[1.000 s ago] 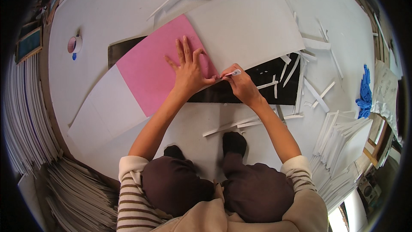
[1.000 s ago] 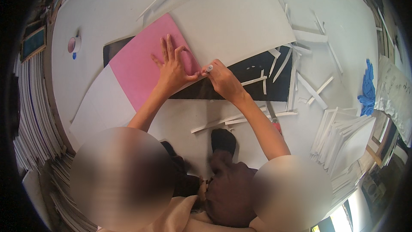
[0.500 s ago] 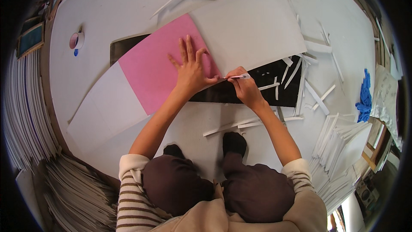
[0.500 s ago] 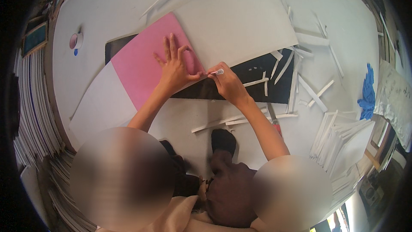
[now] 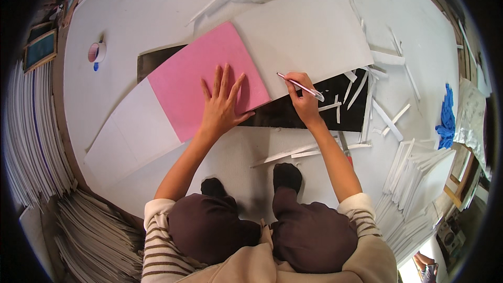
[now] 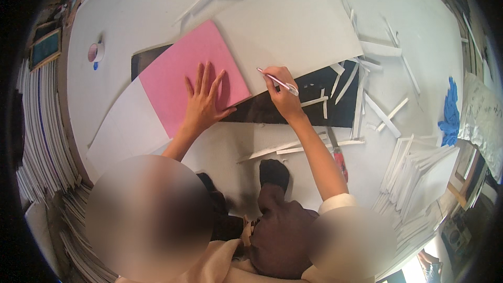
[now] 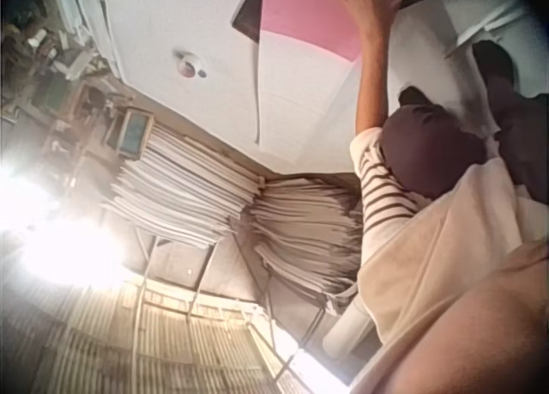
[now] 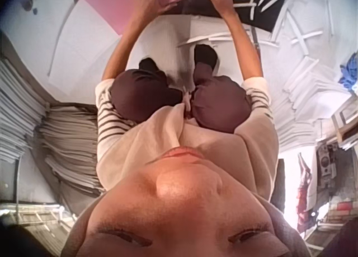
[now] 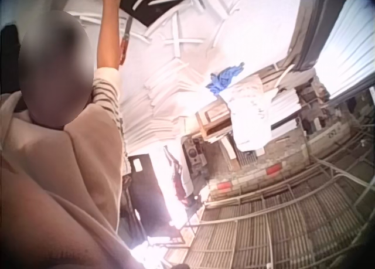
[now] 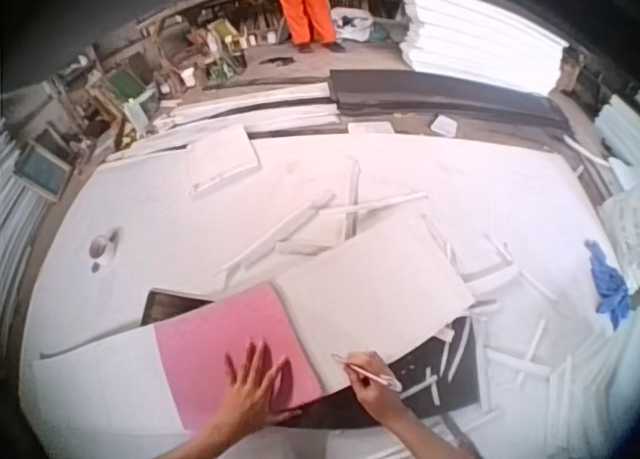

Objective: The person uses a utility knife to cut a white sheet of paper on a black cutting mat. They then place a pink sheet on the mat and repeatedly score its edges with a pen-like tool, rotating the sheet to work on different sides.

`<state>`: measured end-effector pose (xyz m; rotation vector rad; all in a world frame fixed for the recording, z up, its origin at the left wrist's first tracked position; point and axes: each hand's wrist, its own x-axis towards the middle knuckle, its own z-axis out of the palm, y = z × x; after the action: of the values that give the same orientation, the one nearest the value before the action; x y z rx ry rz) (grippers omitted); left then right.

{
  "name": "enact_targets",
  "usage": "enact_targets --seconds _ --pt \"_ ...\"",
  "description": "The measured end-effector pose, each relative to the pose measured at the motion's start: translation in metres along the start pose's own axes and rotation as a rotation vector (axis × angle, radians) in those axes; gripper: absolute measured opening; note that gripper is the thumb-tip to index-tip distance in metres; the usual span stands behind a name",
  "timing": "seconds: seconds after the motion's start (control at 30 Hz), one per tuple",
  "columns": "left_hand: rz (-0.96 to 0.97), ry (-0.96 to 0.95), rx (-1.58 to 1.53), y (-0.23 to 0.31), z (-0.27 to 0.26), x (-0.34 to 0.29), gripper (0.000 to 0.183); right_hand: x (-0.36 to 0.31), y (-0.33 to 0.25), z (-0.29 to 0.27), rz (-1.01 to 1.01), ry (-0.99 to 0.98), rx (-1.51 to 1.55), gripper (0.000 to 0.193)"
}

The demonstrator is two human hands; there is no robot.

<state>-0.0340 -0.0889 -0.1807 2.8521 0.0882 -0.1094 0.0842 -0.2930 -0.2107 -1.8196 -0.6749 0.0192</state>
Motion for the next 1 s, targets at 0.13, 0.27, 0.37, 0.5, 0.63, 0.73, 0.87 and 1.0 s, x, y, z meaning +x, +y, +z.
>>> enact_targets --seconds 0.13,0.27,0.37,0.5,0.63,0.73,0.87,1.0 --pt "-0.022 0.002 0.011 0.004 0.002 -0.014 0.105 -0.004 0.005 -0.002 -0.012 0.001 -0.003 0.011" --pt "-0.044 0.011 0.007 0.011 0.005 -0.019 0.105 -0.003 0.001 0.002 -0.028 0.017 -0.008 0.011" --pt "-0.017 0.007 -0.021 0.014 0.006 -0.019 0.103 -0.002 0.001 0.004 -0.025 0.028 -0.005 0.011" --pt "0.002 0.002 -0.042 0.019 0.008 -0.018 0.103 -0.002 0.002 0.003 -0.039 0.027 -0.017 0.011" --pt "-0.051 0.003 -0.024 0.018 0.008 -0.019 0.104 -0.002 0.001 0.003 -0.004 0.033 0.007 0.011" --pt "-0.075 0.043 -0.014 0.015 0.009 -0.016 0.104 -0.002 -0.002 0.004 0.011 0.029 0.020 0.011" --pt "-0.067 0.030 0.000 0.005 0.004 -0.010 0.101 0.002 -0.004 0.006 -0.018 0.026 -0.027 0.011" --pt "-0.062 0.011 0.007 0.003 0.002 -0.007 0.101 0.002 -0.002 0.010 -0.022 0.022 -0.045 0.012"
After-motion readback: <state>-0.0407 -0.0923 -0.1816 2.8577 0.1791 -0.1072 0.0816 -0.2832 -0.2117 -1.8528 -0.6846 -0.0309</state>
